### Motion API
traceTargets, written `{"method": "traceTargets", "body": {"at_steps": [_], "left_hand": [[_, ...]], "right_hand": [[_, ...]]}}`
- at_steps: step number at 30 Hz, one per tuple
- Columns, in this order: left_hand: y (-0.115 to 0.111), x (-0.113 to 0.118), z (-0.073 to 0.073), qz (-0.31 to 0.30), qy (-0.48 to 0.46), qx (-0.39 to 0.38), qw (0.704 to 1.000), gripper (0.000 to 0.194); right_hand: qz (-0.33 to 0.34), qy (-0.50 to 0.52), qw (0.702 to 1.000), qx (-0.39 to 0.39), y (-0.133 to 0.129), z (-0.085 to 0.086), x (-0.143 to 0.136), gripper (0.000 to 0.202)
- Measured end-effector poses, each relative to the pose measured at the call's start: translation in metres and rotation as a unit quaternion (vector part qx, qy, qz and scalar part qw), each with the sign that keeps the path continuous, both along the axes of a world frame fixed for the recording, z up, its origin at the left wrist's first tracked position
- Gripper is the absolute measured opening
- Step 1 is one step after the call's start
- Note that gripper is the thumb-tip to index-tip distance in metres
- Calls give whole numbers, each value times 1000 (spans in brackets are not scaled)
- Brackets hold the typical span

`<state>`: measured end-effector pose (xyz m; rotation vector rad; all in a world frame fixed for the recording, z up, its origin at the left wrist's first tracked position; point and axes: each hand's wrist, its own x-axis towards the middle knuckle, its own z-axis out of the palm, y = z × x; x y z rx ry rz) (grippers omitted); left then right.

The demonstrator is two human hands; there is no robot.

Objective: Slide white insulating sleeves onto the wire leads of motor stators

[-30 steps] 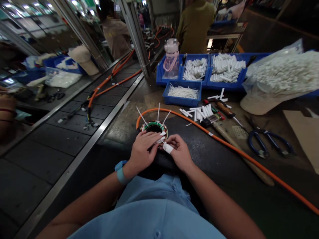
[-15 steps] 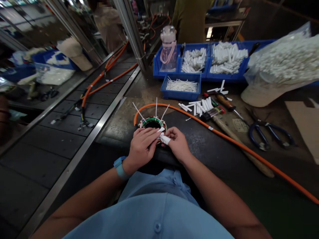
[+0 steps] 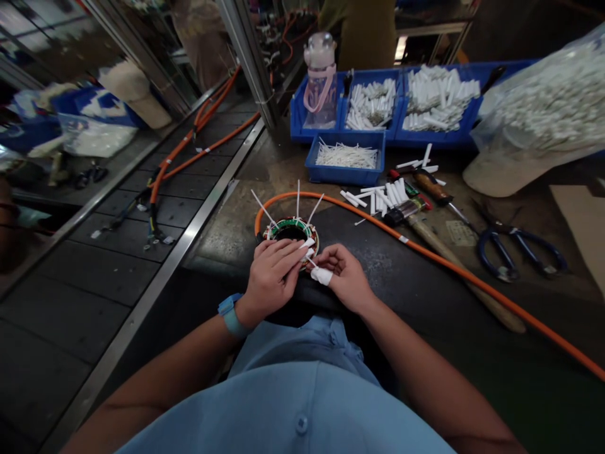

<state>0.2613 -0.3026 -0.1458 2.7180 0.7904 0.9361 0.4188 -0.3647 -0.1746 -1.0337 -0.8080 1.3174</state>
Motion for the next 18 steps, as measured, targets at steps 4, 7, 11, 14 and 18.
{"method": "traceTargets", "body": {"at_steps": [4,7,11,14,18], "left_hand": [[1,0,-1,-4,0,-2,1000,29],[1,0,-3,-3,-5,3,1000,30],[-1,-1,-3,1,1,7,1000,30],[-3,0,3,16,33,1,999,33],[-3,1,12,69,117,-11,991,34]], "right_hand": [[-23,-36,998,-38,12,5,-3,38],[-40,-149,988,-15,17,7,-2,31],[-28,-533,828,171,16,13,8,13],[-34,-711,631,309,16,21,15,24],[-44,-763,513,390,33,36,18,25]]}}
